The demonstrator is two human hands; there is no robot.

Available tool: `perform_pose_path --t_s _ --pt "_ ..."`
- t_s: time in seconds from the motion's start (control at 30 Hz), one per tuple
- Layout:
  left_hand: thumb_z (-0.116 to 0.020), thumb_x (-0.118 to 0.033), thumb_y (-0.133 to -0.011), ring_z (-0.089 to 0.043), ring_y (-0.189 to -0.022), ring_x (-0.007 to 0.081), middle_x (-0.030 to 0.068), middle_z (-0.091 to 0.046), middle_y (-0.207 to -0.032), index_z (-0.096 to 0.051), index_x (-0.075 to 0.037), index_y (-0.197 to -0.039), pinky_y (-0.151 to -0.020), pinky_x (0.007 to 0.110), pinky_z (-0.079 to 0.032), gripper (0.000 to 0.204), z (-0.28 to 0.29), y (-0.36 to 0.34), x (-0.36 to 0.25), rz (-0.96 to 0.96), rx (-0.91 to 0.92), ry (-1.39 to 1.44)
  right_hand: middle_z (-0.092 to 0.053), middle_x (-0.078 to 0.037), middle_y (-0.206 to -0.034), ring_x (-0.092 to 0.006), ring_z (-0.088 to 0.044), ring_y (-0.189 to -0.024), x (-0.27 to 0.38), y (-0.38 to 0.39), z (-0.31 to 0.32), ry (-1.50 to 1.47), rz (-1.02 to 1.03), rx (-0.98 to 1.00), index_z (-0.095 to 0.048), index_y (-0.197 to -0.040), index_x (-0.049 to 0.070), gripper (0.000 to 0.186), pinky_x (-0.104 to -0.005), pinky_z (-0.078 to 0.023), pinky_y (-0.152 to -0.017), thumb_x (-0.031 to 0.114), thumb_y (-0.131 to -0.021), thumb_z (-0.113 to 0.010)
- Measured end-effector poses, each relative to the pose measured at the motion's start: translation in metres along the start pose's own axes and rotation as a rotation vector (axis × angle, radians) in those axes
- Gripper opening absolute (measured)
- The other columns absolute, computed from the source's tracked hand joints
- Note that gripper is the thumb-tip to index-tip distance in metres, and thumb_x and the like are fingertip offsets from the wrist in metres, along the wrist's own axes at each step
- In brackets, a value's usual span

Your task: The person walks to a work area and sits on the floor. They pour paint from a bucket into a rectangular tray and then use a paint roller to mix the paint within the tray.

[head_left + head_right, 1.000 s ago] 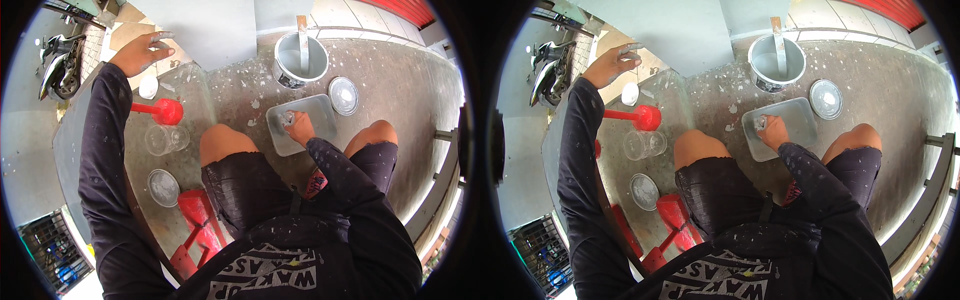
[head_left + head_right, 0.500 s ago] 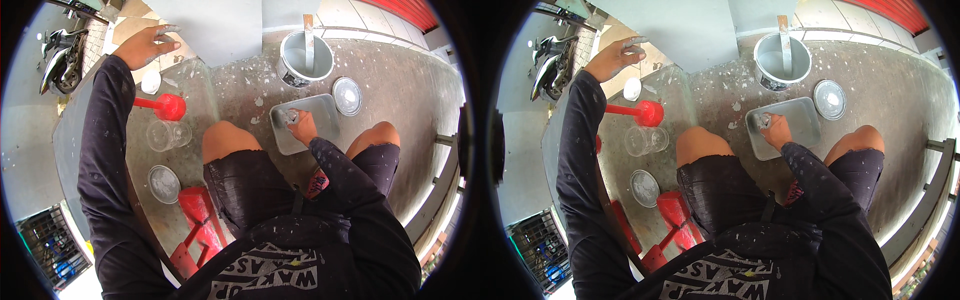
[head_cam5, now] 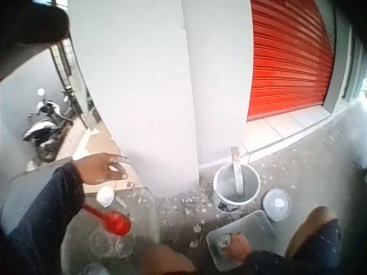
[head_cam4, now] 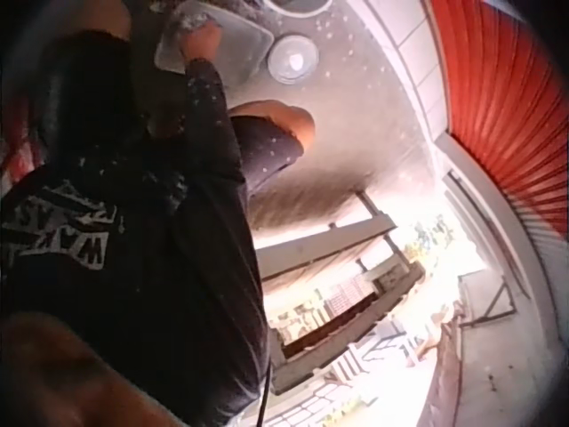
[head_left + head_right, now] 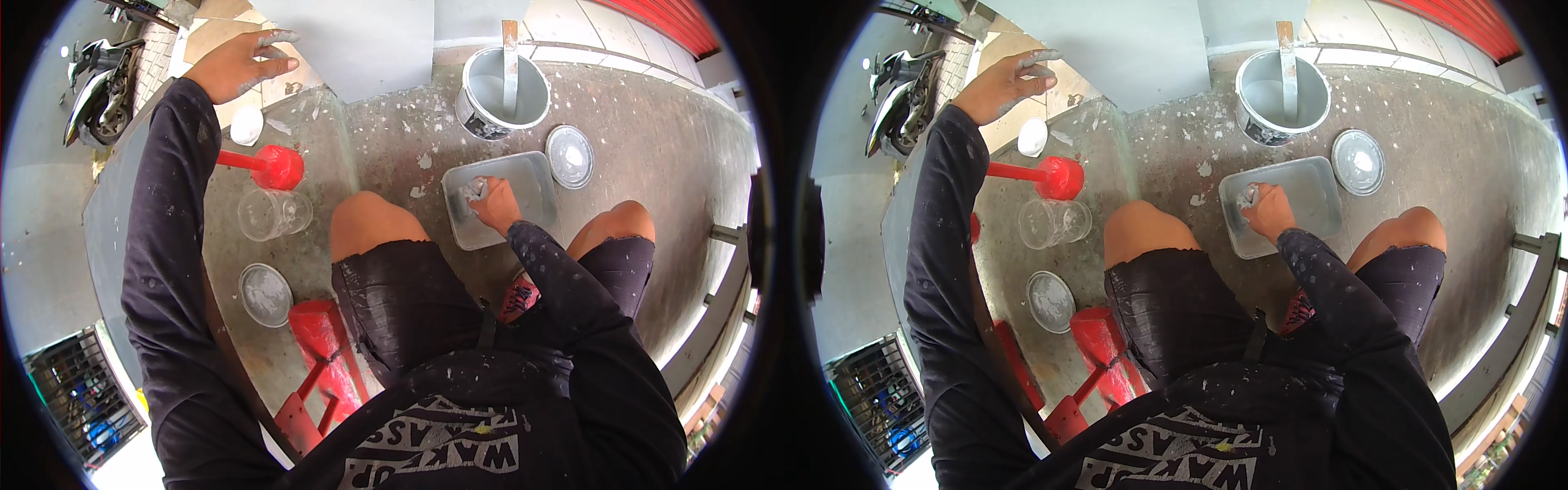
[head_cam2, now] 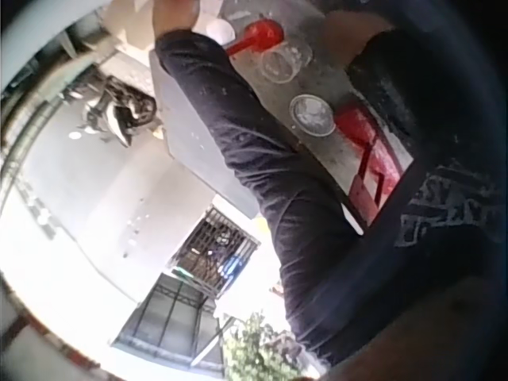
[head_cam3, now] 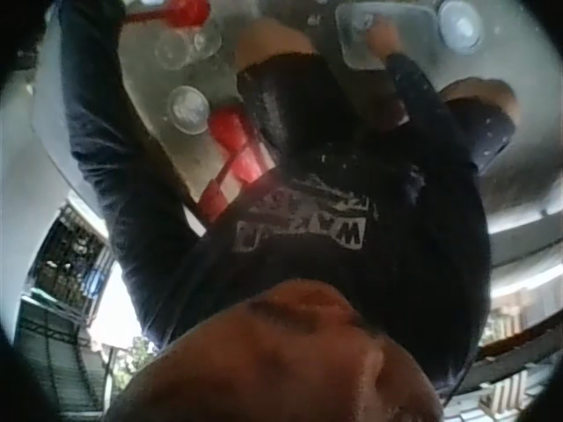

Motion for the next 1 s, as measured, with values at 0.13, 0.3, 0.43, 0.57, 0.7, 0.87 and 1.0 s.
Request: perform_pose_path --t_s 0.13,0.3,0.43,0.57,0.7,0.87,1.0 --pt "-0.065 -0.044 -0.09 -0.063 -0.104 0.0264 0.0179 -0.067 -0.111 -0.053 -0.005 -0.133 -0.092 0.035 -0.046 0.059 -0.001 0.003 0.002 0.01 -0.005 0.026 -0.057 -0.023 -0.11 -0.0391 -0.055 -0.103 0.013 0.008 0.007 0.035 -0.026 0.048 -0.059 -0.12 0.007 0.052 -0.0436 -0.045 -0.09 0.026 -0.074 -0.075" --pt "-0.065 -0.044 -0.09 -0.063 -0.103 0.0247 0.0169 -0.067 -0.111 -0.052 -0.006 -0.133 -0.091 0.034 -0.047 0.059 0.0 0.0 0.007 0.011 -0.004 0.021 -0.057 -0.024 -0.112 -0.0397 -0.056 -0.102 0.003 0.021 0.0 0.03 -0.05 0.034 -0.061 -0.118 0.006 0.051 -0.0436 -0.046 -0.09 0.026 -0.073 -0.075" --pt "-0.065 -0.044 -0.09 -0.063 -0.102 0.0252 0.0169 -0.068 -0.111 -0.051 -0.004 -0.134 -0.091 0.034 -0.047 0.06 0.0 0.001 0.008 0.026 0.011 0.003 -0.056 -0.025 -0.11 -0.0401 -0.056 -0.102 0.008 0.03 0.005 0.009 -0.058 0.081 -0.059 -0.12 0.007 0.053 -0.0438 -0.047 -0.09 0.025 -0.073 -0.076" --pt "-0.064 -0.042 -0.091 -0.062 -0.103 0.0245 0.0159 -0.067 -0.113 -0.05 -0.006 -0.136 -0.093 0.034 -0.046 0.059 -0.001 -0.001 0.011 0.021 -0.008 -0.02 -0.056 -0.024 -0.111 -0.0398 -0.057 -0.1 -0.003 0.036 0.003 -0.012 -0.011 0.02 -0.058 -0.122 0.008 0.055 -0.044 -0.047 -0.089 0.023 -0.072 -0.075" --pt "-0.063 -0.038 -0.092 -0.06 -0.103 0.0214 0.0136 -0.065 -0.114 -0.049 -0.01 -0.139 -0.094 0.033 -0.045 0.056 0.001 0.002 0.013 0.061 -0.019 -0.04 -0.058 -0.021 -0.11 -0.0394 -0.053 -0.104 -0.007 0.032 -0.002 0.067 -0.018 0.076 -0.059 -0.119 0.008 0.052 -0.0444 -0.045 -0.093 0.021 -0.072 -0.076" --pt "-0.063 -0.04 -0.092 -0.061 -0.102 0.0223 0.0136 -0.066 -0.113 -0.049 -0.009 -0.139 -0.093 0.033 -0.047 0.057 0.0 0.0 0.013 0.069 0.002 -0.029 -0.06 -0.02 -0.107 -0.0379 -0.055 -0.101 -0.009 0.032 0.005 0.121 0.007 0.094 -0.06 -0.121 0.009 0.052 -0.0439 -0.047 -0.091 0.023 -0.073 -0.074" --pt "-0.064 -0.041 -0.092 -0.062 -0.1 0.0221 0.0125 -0.066 -0.11 -0.049 -0.007 -0.137 -0.09 0.032 -0.048 0.059 0.0 -0.001 0.015 0.054 -0.005 -0.007 -0.062 -0.02 -0.107 -0.0387 -0.056 -0.099 -0.004 0.037 0.018 0.115 0.044 0.044 -0.063 -0.118 0.009 0.049 -0.0436 -0.048 -0.09 0.023 -0.072 -0.073"
Point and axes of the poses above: each hand's wrist, its own y-axis away from the middle knuckle, its own z-axis out of the back of the hand, x = y × z, the point moved 7 cm from there along -y, towards the middle knuckle
